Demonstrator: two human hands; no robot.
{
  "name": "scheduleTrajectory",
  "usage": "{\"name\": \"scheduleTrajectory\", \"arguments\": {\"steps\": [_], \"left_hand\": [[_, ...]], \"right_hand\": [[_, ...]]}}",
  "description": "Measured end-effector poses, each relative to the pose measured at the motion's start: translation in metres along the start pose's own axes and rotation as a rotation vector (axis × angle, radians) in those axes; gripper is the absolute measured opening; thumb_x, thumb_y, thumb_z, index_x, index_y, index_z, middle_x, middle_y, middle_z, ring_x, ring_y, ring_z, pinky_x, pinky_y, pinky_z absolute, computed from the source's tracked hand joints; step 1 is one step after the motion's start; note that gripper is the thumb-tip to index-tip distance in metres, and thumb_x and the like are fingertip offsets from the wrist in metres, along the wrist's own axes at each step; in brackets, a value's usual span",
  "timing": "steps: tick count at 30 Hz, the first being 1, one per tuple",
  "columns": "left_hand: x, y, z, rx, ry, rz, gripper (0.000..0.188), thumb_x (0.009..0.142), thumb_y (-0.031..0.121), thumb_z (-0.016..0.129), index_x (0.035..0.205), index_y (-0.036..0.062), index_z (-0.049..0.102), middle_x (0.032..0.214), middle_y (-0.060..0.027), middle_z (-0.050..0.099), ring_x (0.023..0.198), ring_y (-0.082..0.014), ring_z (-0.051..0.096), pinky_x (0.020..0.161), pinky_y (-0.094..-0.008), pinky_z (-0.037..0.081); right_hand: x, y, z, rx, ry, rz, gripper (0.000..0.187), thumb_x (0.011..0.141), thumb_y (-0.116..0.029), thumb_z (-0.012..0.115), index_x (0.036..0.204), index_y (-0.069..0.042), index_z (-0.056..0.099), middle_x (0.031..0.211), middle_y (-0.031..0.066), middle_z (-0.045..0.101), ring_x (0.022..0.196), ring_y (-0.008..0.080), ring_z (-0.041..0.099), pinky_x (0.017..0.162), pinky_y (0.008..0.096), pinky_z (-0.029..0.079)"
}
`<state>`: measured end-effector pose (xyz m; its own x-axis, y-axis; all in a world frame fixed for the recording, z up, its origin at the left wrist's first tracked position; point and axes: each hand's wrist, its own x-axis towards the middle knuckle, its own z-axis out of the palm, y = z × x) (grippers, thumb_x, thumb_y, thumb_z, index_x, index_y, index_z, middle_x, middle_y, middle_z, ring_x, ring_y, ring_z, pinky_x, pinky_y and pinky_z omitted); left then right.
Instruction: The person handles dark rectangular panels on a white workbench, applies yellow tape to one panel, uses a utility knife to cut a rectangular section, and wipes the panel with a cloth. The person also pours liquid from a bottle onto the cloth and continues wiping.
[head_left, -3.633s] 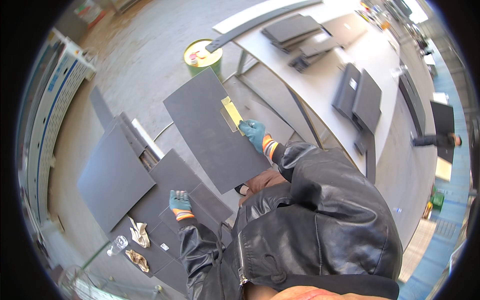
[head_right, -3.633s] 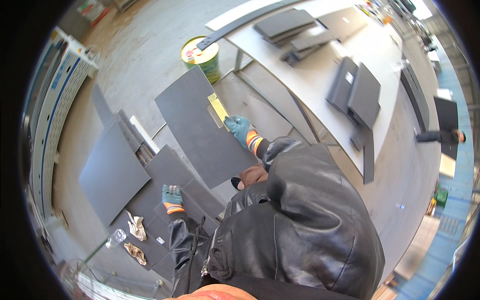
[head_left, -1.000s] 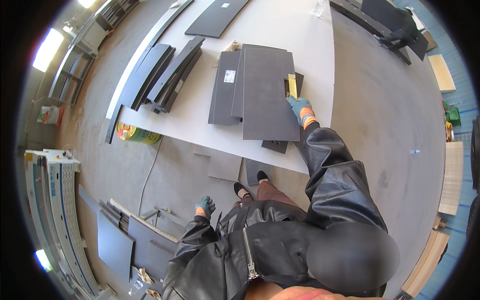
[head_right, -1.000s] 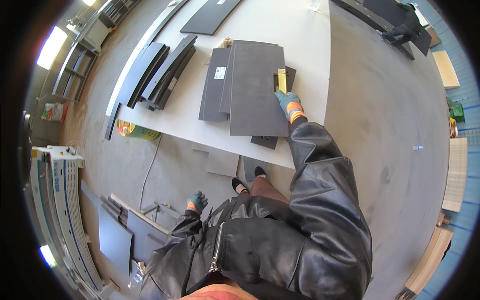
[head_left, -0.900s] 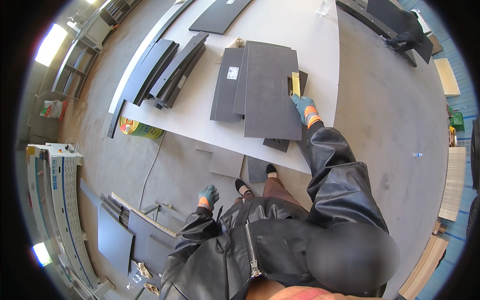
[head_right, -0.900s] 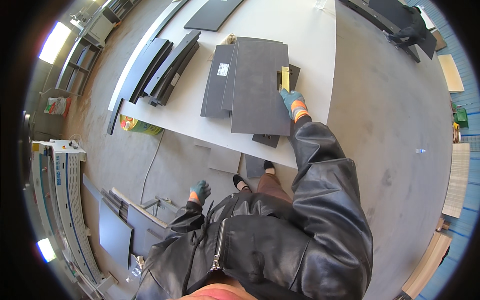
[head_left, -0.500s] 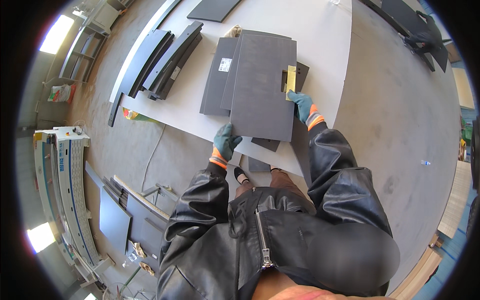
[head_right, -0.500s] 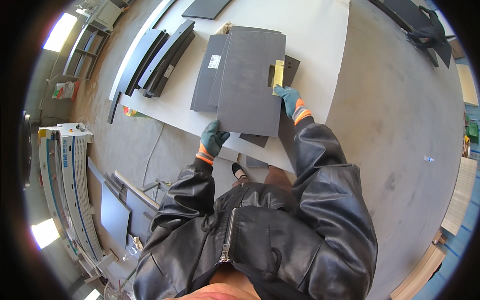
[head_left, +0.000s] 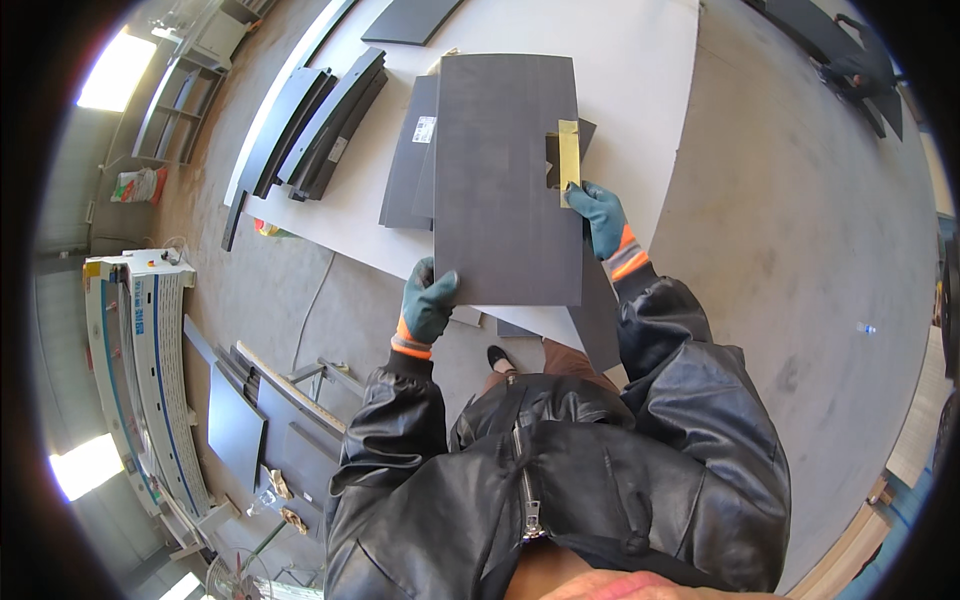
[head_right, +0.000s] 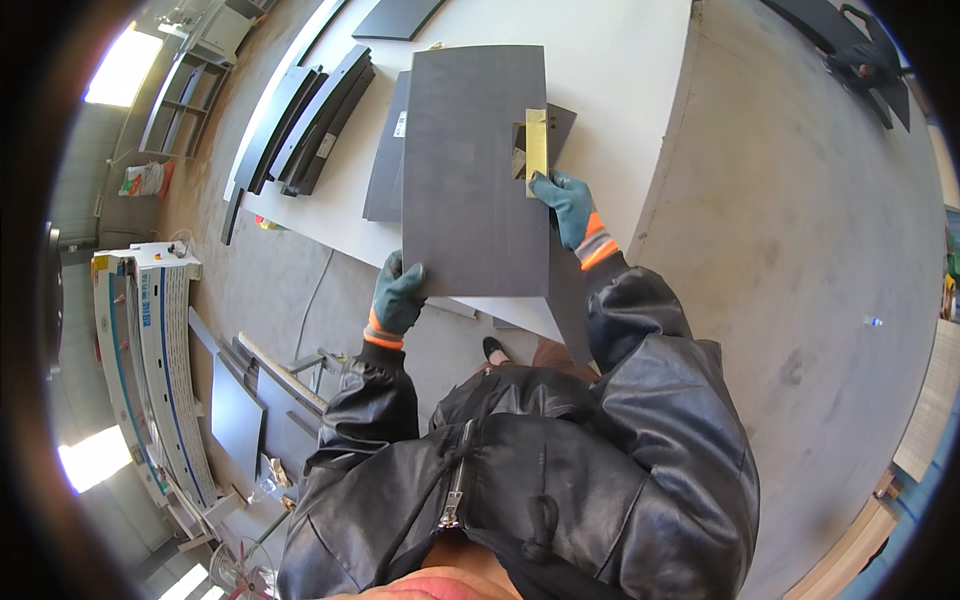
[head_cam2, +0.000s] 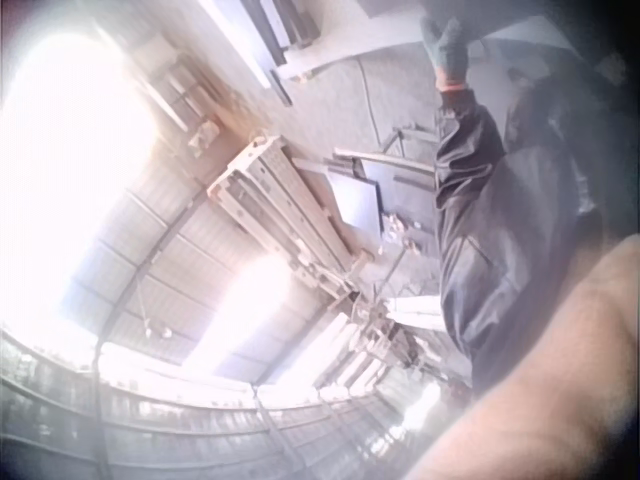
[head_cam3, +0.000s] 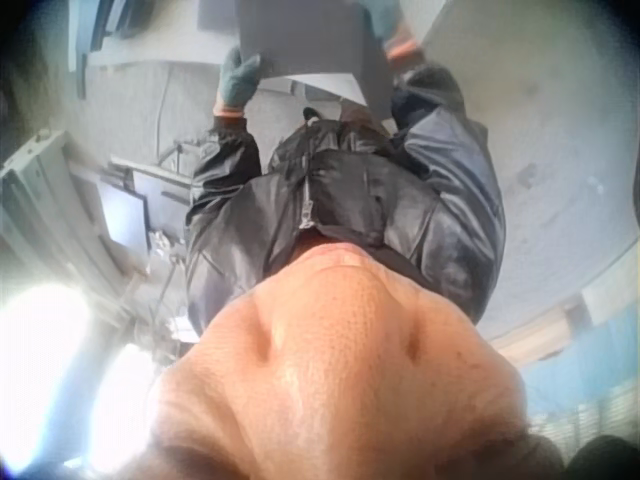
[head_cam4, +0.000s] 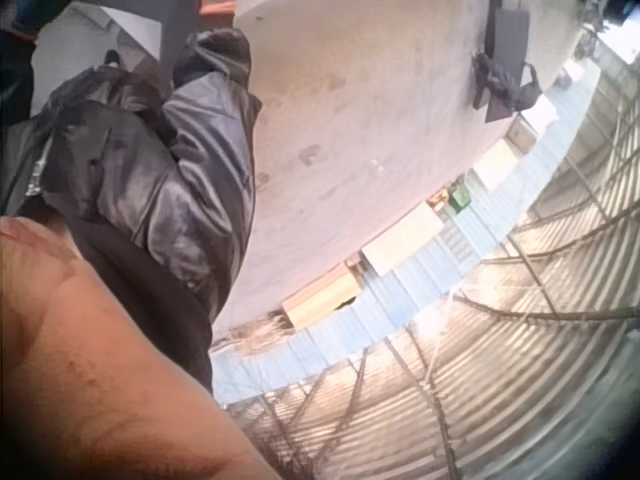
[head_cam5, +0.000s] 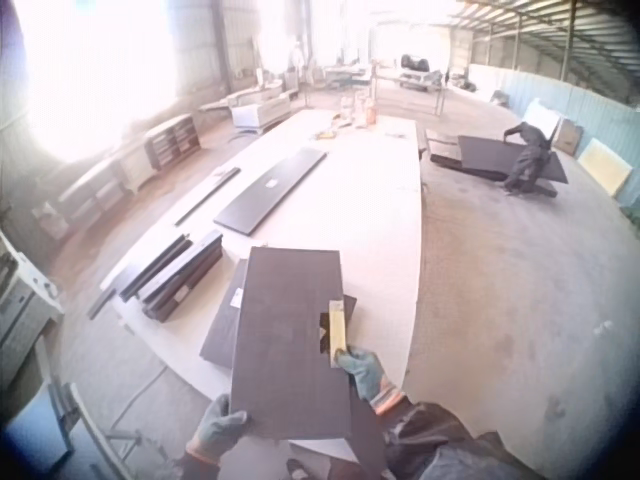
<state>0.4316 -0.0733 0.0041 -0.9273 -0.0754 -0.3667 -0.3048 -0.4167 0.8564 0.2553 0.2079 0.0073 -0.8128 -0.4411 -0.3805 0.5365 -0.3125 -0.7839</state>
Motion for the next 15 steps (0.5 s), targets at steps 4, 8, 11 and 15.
{"name": "scheduleTrajectory", "arguments": {"steps": [4,8,11,15], "left_hand": [[-0.019,0.021,0.028,-0.107,-0.235,0.048,0.055,0.089,0.026,0.072,0.133,-0.0005,0.053,0.126,-0.0108,0.061,0.112,-0.0199,0.061,0.091,-0.0360,0.053],[-0.037,0.020,0.058,-0.097,-0.260,-0.026,0.047,0.091,0.018,0.070,0.131,-0.0011,0.055,0.118,-0.0095,0.065,0.103,-0.0196,0.065,0.088,-0.0346,0.054],[-0.067,0.002,0.073,-0.094,-0.221,-0.063,0.038,0.093,0.012,0.067,0.128,-0.0010,0.057,0.111,-0.0086,0.068,0.096,-0.0194,0.067,0.085,-0.0333,0.056],[-0.104,-0.033,0.084,-0.215,-0.233,-0.147,0.031,0.094,0.008,0.065,0.123,-0.0008,0.060,0.106,-0.0083,0.069,0.091,-0.0191,0.069,0.082,-0.0324,0.057]], "right_hand": [[-0.057,-0.014,-0.003,0.043,-0.051,-0.050,0.028,0.100,-0.020,0.060,0.115,0.004,0.066,0.095,0.0058,0.069,0.079,0.0111,0.067,0.074,0.0249,0.056],[-0.108,0.000,-0.014,-0.031,-0.031,-0.062,0.031,0.102,-0.019,0.058,0.122,0.005,0.063,0.101,0.0054,0.068,0.088,0.0120,0.068,0.080,0.0268,0.057],[-0.144,0.014,-0.031,-0.166,0.041,-0.036,0.034,0.103,-0.018,0.057,0.129,0.004,0.061,0.107,0.0063,0.068,0.093,0.0136,0.068,0.085,0.0292,0.057],[-0.191,0.023,-0.054,-0.297,0.376,-0.318,0.038,0.104,-0.021,0.057,0.137,-0.002,0.059,0.111,0.0070,0.067,0.093,0.0135,0.066,0.086,0.0302,0.056]]}}
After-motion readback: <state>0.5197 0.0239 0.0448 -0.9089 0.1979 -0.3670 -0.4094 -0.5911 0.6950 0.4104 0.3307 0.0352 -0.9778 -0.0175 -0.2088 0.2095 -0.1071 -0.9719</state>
